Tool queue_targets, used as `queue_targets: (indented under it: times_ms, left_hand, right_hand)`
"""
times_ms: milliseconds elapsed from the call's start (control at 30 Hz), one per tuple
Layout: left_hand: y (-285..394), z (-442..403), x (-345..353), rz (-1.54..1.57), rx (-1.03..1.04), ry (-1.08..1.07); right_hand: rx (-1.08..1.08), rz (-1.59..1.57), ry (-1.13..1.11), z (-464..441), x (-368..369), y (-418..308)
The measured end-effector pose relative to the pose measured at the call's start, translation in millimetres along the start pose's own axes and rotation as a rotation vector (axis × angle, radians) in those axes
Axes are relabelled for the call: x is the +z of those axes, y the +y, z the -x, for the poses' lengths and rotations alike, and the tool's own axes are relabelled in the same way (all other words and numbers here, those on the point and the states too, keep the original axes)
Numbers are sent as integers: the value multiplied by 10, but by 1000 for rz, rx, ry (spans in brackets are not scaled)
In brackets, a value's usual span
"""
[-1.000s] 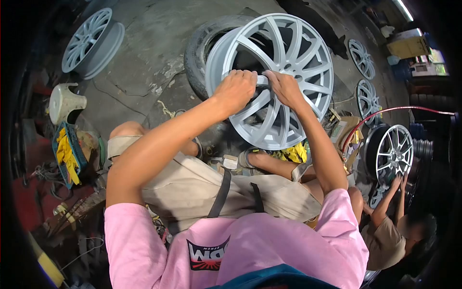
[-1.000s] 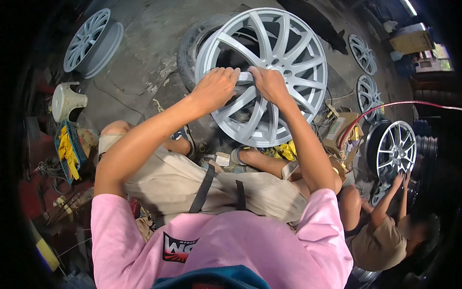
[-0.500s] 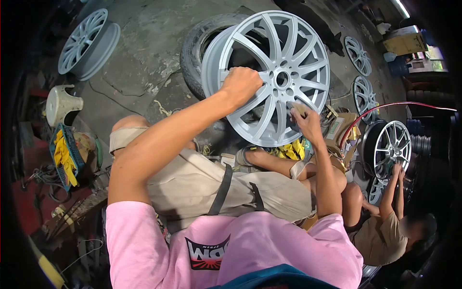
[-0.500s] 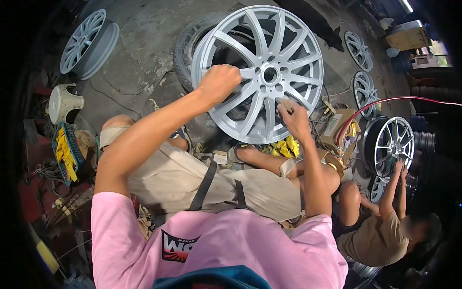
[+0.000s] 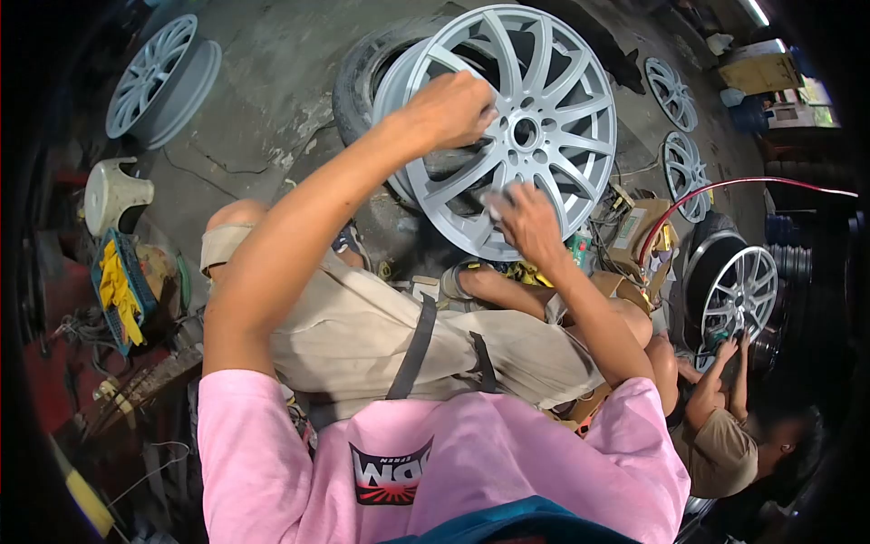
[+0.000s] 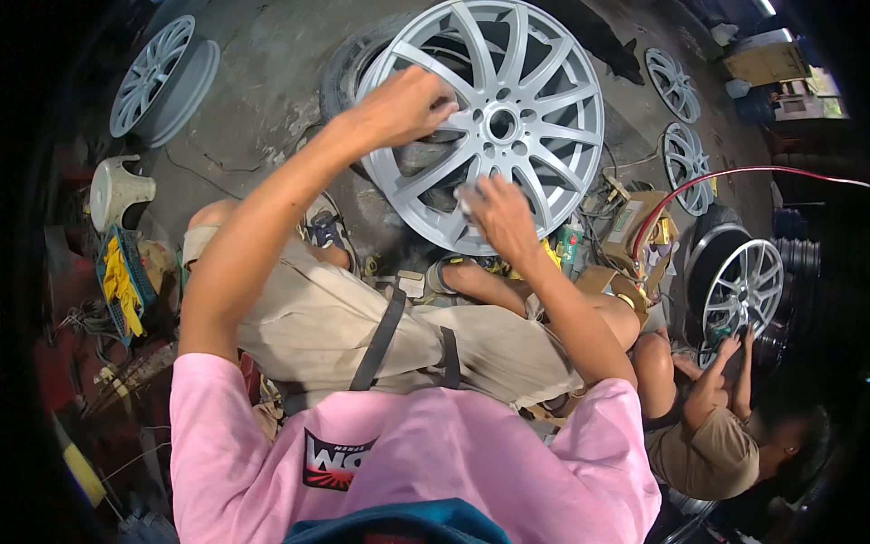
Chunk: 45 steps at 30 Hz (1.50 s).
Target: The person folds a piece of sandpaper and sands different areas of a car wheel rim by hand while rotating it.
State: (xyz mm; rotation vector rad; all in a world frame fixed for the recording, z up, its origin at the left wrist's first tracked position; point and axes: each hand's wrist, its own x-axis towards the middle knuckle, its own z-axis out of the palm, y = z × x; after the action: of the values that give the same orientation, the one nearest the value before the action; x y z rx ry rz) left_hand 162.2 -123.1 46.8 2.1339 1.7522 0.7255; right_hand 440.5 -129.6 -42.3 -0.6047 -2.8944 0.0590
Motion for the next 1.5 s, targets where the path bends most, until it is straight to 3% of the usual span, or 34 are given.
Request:
queue_targets:
  times_ms: [133, 233, 300, 367, 400, 467, 567, 667, 800, 833, 900, 1000, 1100, 1200, 1300, 1400, 1500]
  left_hand:
    - [-1, 93, -367, -64, 45, 27]
    - [-12, 239, -852, -18, -9, 38]
    - [-200, 305, -1043, 48, -75, 88]
    - [194, 345, -1501, 62, -262, -47]
    - [153, 350, -1445, 60, -260, -47]
    - [28, 371, -1314, 116, -55, 82]
    - [162, 491, -1490, 93, -230, 19]
    - [59, 566, -1524, 108, -207, 64]
    - [142, 543, -1473, 84, -153, 27]
    - [123, 559, -1447, 85, -85, 27]
    - [56, 597, -1484, 71, -168, -17]
    - [4, 652, -1467, 50, -141, 95]
    - [46, 587, -1432, 60, -120, 70]
    - [71, 599, -1455, 36, -137, -9]
    - [20, 650, -1461, 28, -161, 84]
    - [-50, 595, -1277, -74, 11, 102]
    - [45, 587, -1265, 48, -91, -8]
  right_hand:
    - [196, 87, -3, -299, 105, 182]
    - [115, 36, -83, -158, 18, 10]
    - [-52, -6, -85, -13, -118, -141]
    - [-66, 83, -56, -137, -63, 57]
    - [-4, 132, -70, -279, -3, 191]
    - [51, 181, -75, -380, 90, 240]
    - [47, 136, -155, -196, 71, 75]
    - [-69, 64, -105, -107, -76, -9]
    - [95, 191, -132, -386, 40, 210]
    - [76, 154, -173, -348, 54, 195]
    - [50, 123, -229, -207, -2, 152]
    - [-161, 13, -173, -58, -130, 160]
    - [55, -26, -16, -256, -27, 334]
    - [36, -80, 232, -25, 290, 127]
    - [274, -135, 91, 151, 212, -166]
    - [380, -132, 301, -93, 377, -116]
    - [479, -135, 400, -184, 500, -197]
